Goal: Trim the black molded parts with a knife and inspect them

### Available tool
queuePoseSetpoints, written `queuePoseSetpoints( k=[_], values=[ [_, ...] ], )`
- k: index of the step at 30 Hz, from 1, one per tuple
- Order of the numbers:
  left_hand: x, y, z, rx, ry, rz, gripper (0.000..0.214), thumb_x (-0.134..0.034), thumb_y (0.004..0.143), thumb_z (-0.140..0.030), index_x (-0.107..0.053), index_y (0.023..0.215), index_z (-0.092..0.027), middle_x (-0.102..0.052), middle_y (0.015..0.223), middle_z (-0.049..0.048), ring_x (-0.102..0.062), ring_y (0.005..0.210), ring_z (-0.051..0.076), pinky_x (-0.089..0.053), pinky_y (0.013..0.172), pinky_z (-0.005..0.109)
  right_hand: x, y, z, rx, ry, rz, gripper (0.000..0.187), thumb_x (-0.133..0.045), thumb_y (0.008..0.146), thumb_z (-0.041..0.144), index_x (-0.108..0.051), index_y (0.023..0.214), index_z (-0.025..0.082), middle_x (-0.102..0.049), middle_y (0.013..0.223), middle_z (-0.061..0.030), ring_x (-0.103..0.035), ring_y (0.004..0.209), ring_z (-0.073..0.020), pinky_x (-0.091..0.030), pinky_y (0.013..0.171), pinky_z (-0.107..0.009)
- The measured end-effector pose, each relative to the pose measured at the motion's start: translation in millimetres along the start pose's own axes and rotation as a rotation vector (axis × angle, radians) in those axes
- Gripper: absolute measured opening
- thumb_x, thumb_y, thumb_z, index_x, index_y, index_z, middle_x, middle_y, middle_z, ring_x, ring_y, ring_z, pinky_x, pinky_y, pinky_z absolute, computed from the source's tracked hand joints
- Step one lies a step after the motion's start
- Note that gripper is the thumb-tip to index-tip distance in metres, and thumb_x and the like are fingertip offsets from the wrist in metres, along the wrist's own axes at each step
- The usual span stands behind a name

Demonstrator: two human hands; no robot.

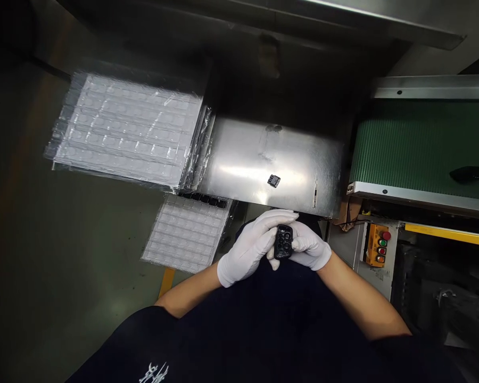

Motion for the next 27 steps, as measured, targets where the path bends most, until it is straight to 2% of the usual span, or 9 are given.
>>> queuePoseSetpoints(
  k=[4,8,12,15,18,20,22,24,27],
  values=[
    [-4.4,4.3,-1.1,-0.006,0.034,-0.005,0.038,-0.039,0.109,-0.031,-0.065,0.133,-0.018,-0.068,0.138,0.0130,-0.060,0.135,0.024,-0.047,0.118,0.045,6.2,-8.0,-1.1,-0.034,-0.002,-0.079,0.048,-0.078,0.082,0.055,-0.081,0.092,0.009,-0.070,0.065,-0.0088,-0.067,0.060,-0.0207,-0.055,0.064,-0.032],
    [-15.9,15.0,2.6,0.072,0.035,-0.019,0.037,-0.040,0.108,-0.030,-0.069,0.129,-0.020,-0.071,0.134,0.0106,-0.062,0.131,0.024,-0.048,0.117,0.044,20.6,-23.5,5.7,-0.092,-0.045,-0.254,0.049,-0.086,0.065,0.057,-0.078,0.081,0.012,-0.068,0.062,-0.0068,-0.061,0.054,-0.0197,-0.052,0.059,-0.033],
    [-28.3,26.5,10.6,0.215,0.055,-0.154,0.029,-0.049,0.105,-0.029,-0.072,0.120,-0.022,-0.073,0.129,0.0089,-0.065,0.126,0.025,-0.049,0.114,0.043,31.9,-40.7,32.5,-0.016,-0.114,-0.417,0.043,-0.086,0.063,0.050,-0.071,0.085,0.017,-0.069,0.069,-0.0041,-0.061,0.057,-0.0191,-0.052,0.062,-0.034],
    [-33.8,29.1,23.2,0.384,0.065,-0.318,0.020,-0.057,0.100,-0.027,-0.073,0.111,-0.022,-0.074,0.121,0.0078,-0.067,0.117,0.024,-0.051,0.107,0.040,41.4,-57.3,59.5,0.026,-0.336,-0.552,0.042,-0.086,0.068,0.048,-0.067,0.091,0.019,-0.071,0.076,-0.0031,-0.065,0.066,-0.0209,-0.054,0.066,-0.036],
    [-40.0,25.8,41.9,0.582,0.020,-0.415,0.014,-0.061,0.097,-0.028,-0.071,0.102,-0.020,-0.074,0.104,0.0052,-0.067,0.100,0.021,-0.052,0.092,0.034,51.9,-74.2,91.4,0.104,-0.741,-0.674,0.038,-0.088,0.073,0.040,-0.069,0.101,0.022,-0.076,0.098,-0.0048,-0.071,0.086,-0.0228,-0.059,0.081,-0.039],
    [-47.7,23.9,52.6,0.661,-0.072,-0.420,0.020,-0.060,0.097,-0.035,-0.070,0.094,-0.018,-0.069,0.088,0.0031,-0.063,0.082,0.017,-0.050,0.078,0.030,53.6,-78.2,109.6,0.193,-1.039,-0.627,0.032,-0.087,0.077,0.031,-0.071,0.105,0.024,-0.075,0.111,-0.0061,-0.071,0.102,-0.0243,-0.058,0.094,-0.042],
    [-59.5,23.3,60.0,0.702,-0.237,-0.399,0.035,-0.056,0.099,-0.046,-0.067,0.086,-0.016,-0.062,0.074,0.0013,-0.054,0.065,0.013,-0.044,0.065,0.028,50.9,-74.8,118.3,0.279,-1.293,-0.434,0.026,-0.079,0.084,0.024,-0.074,0.110,0.026,-0.074,0.117,-0.0075,-0.070,0.110,-0.0252,-0.057,0.098,-0.044],
    [-72.4,22.0,64.6,0.756,-0.411,-0.401,0.045,-0.056,0.097,-0.057,-0.063,0.080,-0.016,-0.055,0.066,-0.0006,-0.046,0.055,0.011,-0.038,0.055,0.027,47.1,-69.1,119.4,0.367,-1.491,-0.204,0.026,-0.069,0.088,0.018,-0.075,0.112,0.027,-0.074,0.117,-0.0076,-0.070,0.110,-0.0253,-0.058,0.095,-0.045],
    [-86.5,18.0,68.1,0.835,-0.589,-0.469,0.049,-0.070,0.085,-0.063,-0.055,0.075,-0.018,-0.046,0.061,-0.0046,-0.037,0.050,0.008,-0.031,0.049,0.025,44.8,-61.6,116.0,0.491,-1.700,0.007,0.032,-0.060,0.088,0.011,-0.075,0.111,0.028,-0.075,0.112,-0.0073,-0.070,0.109,-0.0257,-0.058,0.092,-0.047]
  ],
)
Point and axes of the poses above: each hand's wrist, its own y-axis towards the middle knuckle, its own x-axis out of the back of the hand, z = x × y, the point moved 6 cm from there along y, towards the middle knuckle
